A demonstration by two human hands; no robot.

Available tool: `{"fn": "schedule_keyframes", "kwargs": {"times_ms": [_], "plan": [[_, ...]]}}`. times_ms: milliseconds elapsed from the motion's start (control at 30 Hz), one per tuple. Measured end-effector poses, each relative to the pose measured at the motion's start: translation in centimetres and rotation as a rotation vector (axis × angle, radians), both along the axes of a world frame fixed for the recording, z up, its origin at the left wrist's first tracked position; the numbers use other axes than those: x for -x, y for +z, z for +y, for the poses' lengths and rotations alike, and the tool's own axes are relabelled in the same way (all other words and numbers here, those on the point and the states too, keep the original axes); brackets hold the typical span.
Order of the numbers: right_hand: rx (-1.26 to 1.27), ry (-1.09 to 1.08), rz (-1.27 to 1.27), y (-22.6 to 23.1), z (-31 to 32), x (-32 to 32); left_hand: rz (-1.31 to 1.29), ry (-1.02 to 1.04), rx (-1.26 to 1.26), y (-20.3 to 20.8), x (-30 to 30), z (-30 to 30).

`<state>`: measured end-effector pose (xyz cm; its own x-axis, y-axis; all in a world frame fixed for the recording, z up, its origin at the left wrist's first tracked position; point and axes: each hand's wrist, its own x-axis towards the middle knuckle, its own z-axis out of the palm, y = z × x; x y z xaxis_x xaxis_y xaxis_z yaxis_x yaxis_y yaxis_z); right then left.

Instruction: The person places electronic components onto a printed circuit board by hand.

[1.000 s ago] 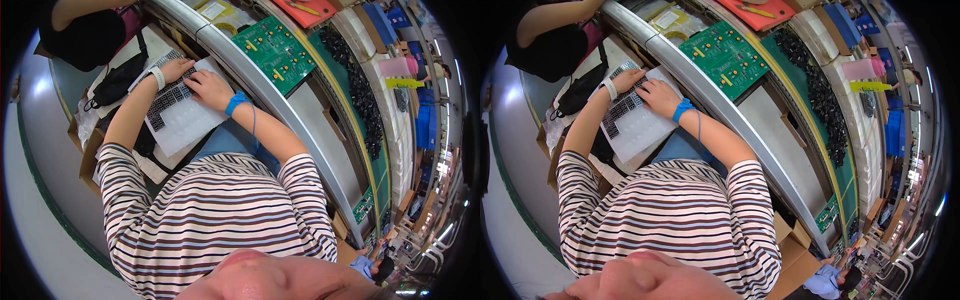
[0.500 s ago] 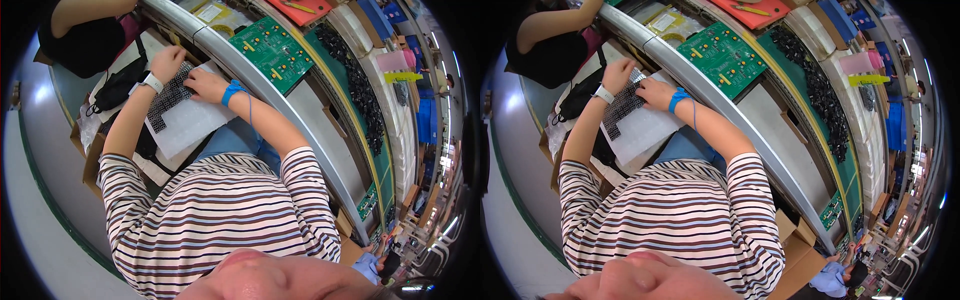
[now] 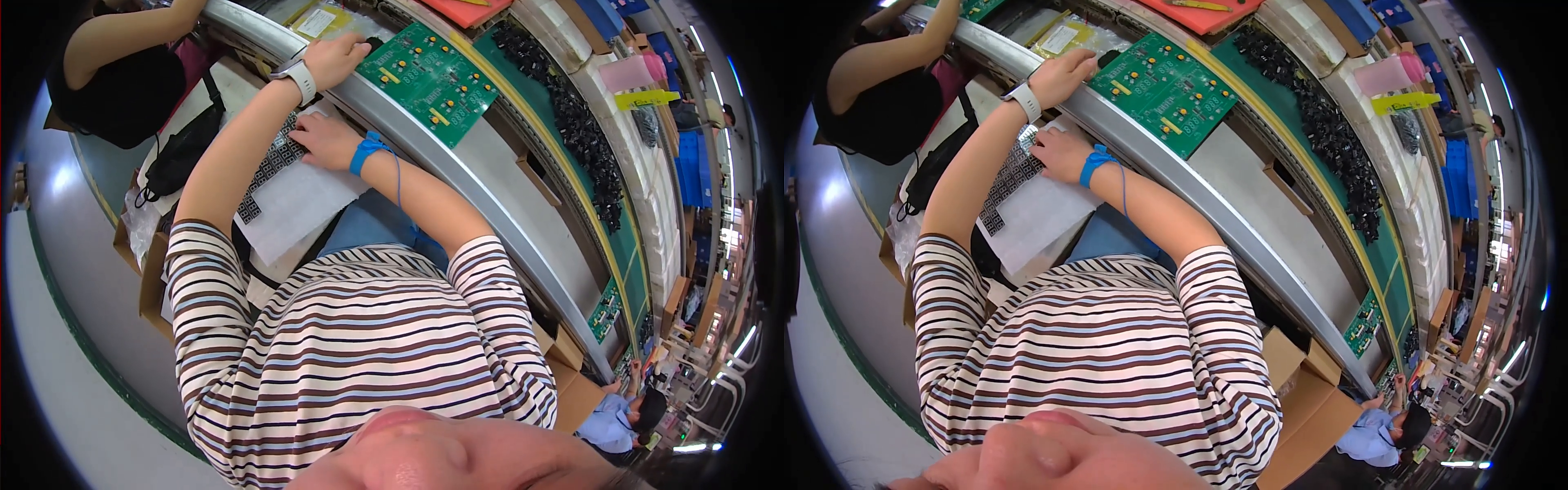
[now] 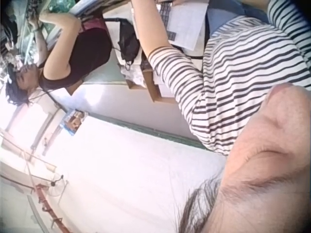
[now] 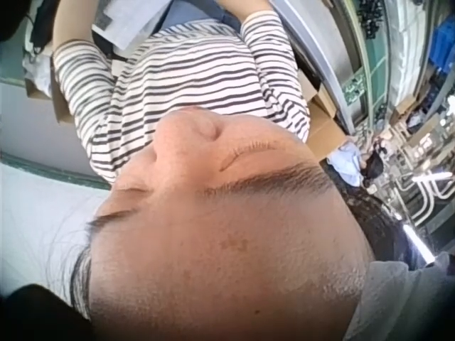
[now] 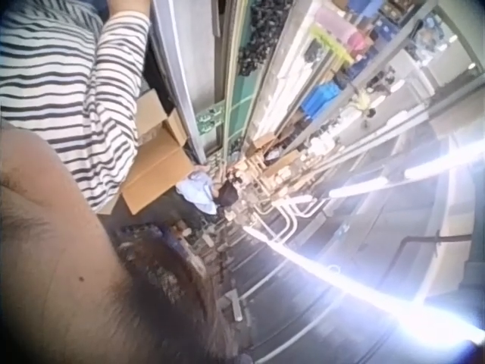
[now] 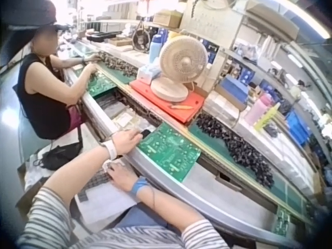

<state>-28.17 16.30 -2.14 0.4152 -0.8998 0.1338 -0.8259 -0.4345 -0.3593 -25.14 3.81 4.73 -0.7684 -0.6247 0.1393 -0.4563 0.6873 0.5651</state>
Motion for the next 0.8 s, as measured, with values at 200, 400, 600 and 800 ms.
{"fn": "schedule_keyframes", "kwargs": {"times_ms": [200, 400, 600, 800], "plan": [[-0.081, -0.046, -0.01, 0.3, 0.1, 0.2, -0.062, -0.217, -0.089, 1.9, 1.5, 3.7], [-0.12, -0.021, 0.021, 0.0, -0.4, -0.4, 0.041, -0.302, -0.047, 1.2, -0.7, 5.4], [-0.012, -0.022, 0.001, -0.2, -0.6, 0.3, 0.041, 0.166, 0.153, 0.0, -13.4, 6.3], [0.024, -0.004, -0.035, -0.3, 0.2, -0.1, -0.303, 0.255, 0.186, -4.6, -16.6, 11.4]]}}
